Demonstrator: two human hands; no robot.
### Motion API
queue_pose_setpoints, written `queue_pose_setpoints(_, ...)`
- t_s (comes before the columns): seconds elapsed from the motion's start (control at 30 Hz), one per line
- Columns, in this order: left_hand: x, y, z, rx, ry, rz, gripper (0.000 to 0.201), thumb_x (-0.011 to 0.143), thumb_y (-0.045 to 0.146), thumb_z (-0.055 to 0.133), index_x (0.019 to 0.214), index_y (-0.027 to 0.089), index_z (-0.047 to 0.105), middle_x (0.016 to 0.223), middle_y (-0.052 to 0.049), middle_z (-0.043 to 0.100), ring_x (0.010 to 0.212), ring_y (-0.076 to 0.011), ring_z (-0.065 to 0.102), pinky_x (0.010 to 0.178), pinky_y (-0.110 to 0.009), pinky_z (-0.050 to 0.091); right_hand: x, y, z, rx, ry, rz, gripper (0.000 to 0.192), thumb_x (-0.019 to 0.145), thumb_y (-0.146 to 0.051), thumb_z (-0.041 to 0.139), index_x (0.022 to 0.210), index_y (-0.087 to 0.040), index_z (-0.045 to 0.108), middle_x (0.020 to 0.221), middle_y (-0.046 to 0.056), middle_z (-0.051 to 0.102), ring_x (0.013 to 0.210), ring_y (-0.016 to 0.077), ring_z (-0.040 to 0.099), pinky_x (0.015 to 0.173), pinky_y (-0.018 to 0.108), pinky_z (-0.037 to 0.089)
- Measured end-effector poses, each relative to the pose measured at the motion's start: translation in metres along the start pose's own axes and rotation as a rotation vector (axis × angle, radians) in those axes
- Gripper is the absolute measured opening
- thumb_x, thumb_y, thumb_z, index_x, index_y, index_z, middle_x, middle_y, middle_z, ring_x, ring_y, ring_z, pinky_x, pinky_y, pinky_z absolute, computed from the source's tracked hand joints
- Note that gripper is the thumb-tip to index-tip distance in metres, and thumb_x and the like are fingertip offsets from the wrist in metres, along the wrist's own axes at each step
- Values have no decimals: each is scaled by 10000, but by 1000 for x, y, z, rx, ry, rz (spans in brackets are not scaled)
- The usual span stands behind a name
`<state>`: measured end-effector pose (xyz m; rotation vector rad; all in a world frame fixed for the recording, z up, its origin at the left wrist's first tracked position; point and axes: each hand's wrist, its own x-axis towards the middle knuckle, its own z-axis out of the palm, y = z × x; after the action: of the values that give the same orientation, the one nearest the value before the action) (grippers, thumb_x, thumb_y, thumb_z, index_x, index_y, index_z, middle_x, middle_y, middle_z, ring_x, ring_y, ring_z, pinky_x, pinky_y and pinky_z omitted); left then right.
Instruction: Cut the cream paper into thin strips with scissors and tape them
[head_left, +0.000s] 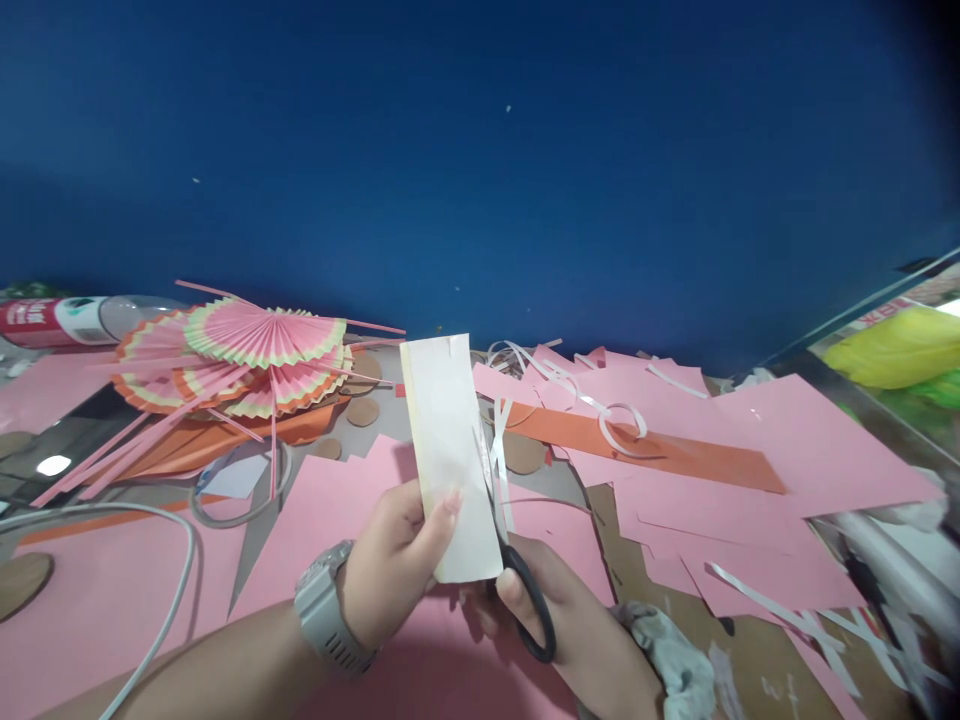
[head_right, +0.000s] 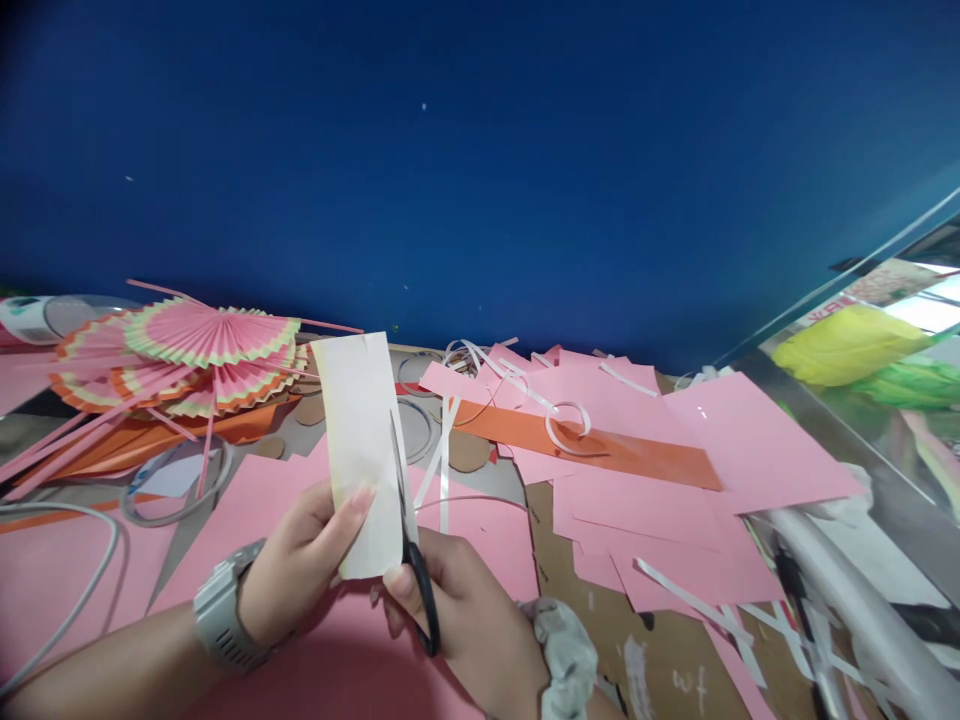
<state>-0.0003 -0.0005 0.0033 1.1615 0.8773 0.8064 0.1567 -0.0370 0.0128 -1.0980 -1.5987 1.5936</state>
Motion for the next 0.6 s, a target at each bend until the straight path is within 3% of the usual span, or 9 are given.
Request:
queue_pose_setpoints(0.2, -2, 4, 2, -59, -128, -8, 412, 923, 433, 369, 768, 112, 575, 562, -72, 667, 460, -172, 650, 401, -215, 475, -1, -10, -3, 59, -14, -59, 544, 891, -607, 284, 763, -148, 547, 654, 19, 465, 661, 169, 489, 661, 294, 408)
queue_pose_setpoints(0.6, -2, 4, 1, 39, -129, 28, 463, 930, 429, 356, 771, 79, 614, 526, -92, 660, 446, -147, 626, 405, -190, 432, 0, -10, -2, 62, 11, -36, 510, 906, -574, 300, 769, -148, 546, 657, 17, 474, 675, 166, 488, 675, 290, 413)
